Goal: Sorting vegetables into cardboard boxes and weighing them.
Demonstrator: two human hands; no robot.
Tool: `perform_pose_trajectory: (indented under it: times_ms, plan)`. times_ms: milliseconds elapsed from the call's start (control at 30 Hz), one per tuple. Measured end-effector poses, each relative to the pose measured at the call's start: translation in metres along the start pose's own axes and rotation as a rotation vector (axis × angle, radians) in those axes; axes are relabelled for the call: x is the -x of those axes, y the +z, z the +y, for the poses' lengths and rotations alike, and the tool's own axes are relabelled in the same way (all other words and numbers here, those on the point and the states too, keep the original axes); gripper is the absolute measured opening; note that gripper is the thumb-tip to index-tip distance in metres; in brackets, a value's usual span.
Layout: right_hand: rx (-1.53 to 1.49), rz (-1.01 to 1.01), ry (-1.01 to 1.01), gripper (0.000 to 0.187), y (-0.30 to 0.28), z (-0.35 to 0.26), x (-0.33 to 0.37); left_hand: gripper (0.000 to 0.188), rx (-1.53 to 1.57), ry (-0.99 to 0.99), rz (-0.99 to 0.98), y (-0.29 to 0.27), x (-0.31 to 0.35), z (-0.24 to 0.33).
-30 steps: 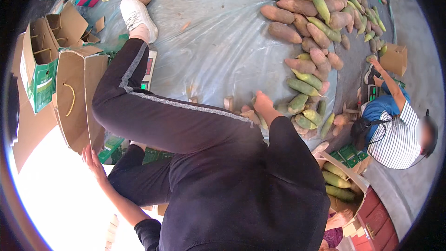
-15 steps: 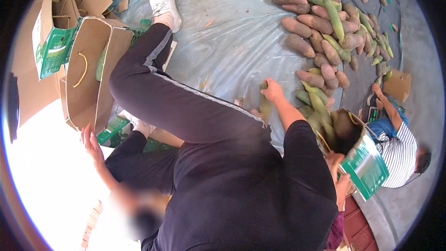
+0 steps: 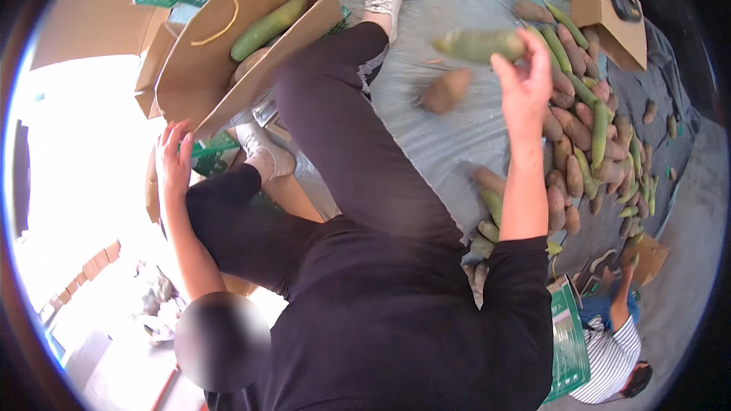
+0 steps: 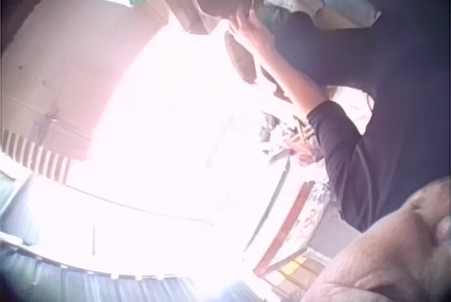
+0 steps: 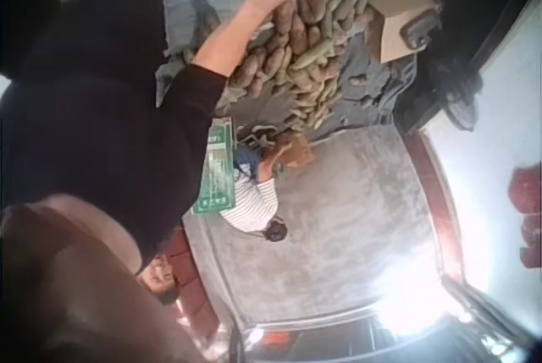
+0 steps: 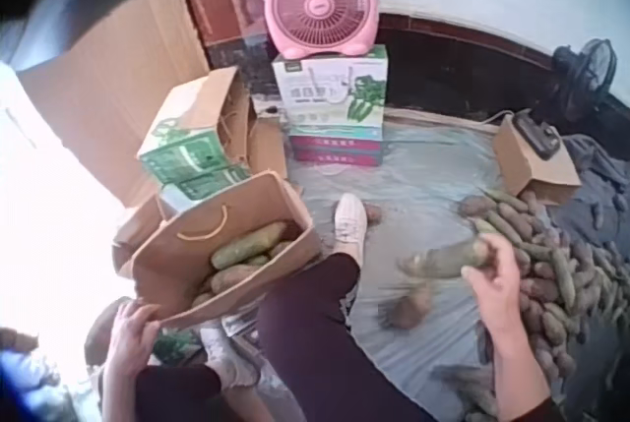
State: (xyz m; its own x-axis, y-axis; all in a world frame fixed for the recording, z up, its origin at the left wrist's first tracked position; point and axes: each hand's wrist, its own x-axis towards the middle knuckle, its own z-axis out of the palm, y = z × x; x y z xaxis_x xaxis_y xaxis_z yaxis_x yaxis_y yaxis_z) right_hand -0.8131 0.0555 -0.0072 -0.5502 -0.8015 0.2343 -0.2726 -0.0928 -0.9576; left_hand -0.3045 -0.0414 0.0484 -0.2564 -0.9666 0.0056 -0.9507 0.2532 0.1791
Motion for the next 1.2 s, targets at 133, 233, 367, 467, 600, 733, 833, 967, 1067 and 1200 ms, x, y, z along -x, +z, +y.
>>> perform_pose_trajectory:
  times_ms: [133,233,367,467,600,733,833,967,1067,1200]
  plan:
    - [-0.131,0.03,-0.293,0.043,0.044,-0.066,-0.049,0.027,0.016,0.012,-0.017,-0.008,-0.007,0.011]
    - [-0.346,-0.028,-0.327,0.039,0.09,-0.097,-0.07,0.026,0.021,0.012,0.011,-0.011,-0.006,0.009]
    - [-0.592,-0.299,-0.101,0.038,0.163,-0.117,-0.078,0.027,0.018,0.028,0.03,-0.008,-0.006,0.003]
    - [-0.608,-0.492,0.009,0.036,0.188,-0.087,-0.08,0.027,0.018,0.021,0.044,-0.007,-0.004,0.001]
    - [-0.159,-0.376,-0.014,0.034,0.169,-0.03,-0.066,0.026,0.014,0.039,0.07,-0.006,-0.003,0.001]
    - [0.069,-0.347,0.135,0.026,0.121,0.054,-0.036,0.026,-0.003,0.06,0.097,-0.006,-0.005,0.0]
    - [0.238,-0.4,0.317,0.024,0.092,0.092,0.0,0.027,-0.005,0.05,0.109,-0.007,-0.004,-0.001]
    - [0.26,-0.408,0.503,0.024,0.064,0.138,0.045,0.028,0.019,0.001,0.045,-0.008,-0.004,-0.001]
    - [0.228,-0.454,0.574,0.025,0.051,0.162,0.074,0.029,-0.005,0.019,0.062,-0.006,-0.004,-0.004]
    - [0.213,-0.514,0.634,0.024,0.047,0.165,0.099,0.029,-0.012,0.008,0.06,-0.008,-0.001,-0.003]
